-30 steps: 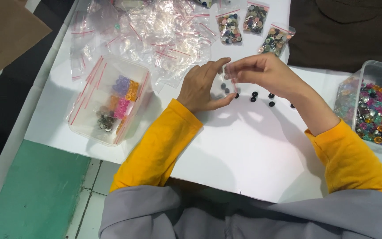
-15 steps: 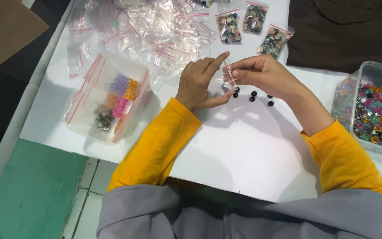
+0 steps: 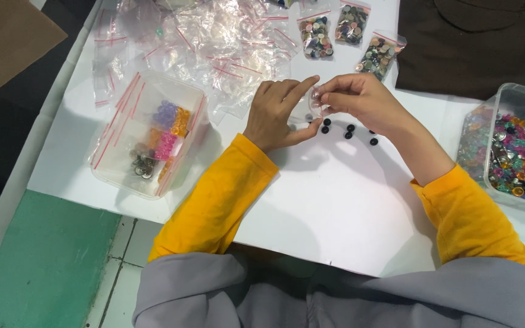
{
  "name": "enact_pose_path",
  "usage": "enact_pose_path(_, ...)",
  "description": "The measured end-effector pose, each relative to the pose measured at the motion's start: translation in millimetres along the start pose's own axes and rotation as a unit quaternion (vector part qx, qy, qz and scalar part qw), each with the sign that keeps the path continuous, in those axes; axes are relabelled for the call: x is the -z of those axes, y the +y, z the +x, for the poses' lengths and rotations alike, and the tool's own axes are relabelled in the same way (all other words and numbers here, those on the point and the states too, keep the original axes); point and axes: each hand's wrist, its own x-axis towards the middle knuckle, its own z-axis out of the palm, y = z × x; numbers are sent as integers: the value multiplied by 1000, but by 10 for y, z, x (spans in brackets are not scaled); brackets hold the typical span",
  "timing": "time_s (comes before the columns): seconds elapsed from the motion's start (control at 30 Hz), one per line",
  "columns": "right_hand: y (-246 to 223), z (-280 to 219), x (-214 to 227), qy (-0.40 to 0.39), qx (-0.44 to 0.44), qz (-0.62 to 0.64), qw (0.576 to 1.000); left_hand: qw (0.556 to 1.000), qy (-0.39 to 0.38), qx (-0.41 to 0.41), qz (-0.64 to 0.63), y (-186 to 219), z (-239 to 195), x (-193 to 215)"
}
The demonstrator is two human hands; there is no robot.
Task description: The person sorts small buttons from a plastic container onto a white table, then places them into small ziplock bags. They repeat this process with different colored buttons, sealing each bag after filling it.
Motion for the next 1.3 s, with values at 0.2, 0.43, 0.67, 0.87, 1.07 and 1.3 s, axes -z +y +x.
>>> enact_pose_path(0.2, 118, 32, -72, 26, 61, -77, 995, 998, -35, 0, -55, 56, 3, 29)
enact_pose_path(0.43, -3, 5, -74, -16, 43, -116, 992, 997, -33, -1, -68, 24, -2, 42)
enact_pose_path(0.67, -71, 30, -45, 4, 74, -213, 974, 999, 5, 47, -27, -150, -18, 63)
enact_pose_path(0.87, -149, -6, -168, -10, 36, -345, 938, 987, 20, 140, -73, -111, 57, 170)
enact_pose_path(1.07, 321, 36, -193, -37, 97, -550, 829, 924, 15, 258, -282, -163, 74, 187)
enact_pose_path(1.3, 560, 93, -194, -42, 211, -526, 823, 804, -26, 307, -508, -182, 121, 235)
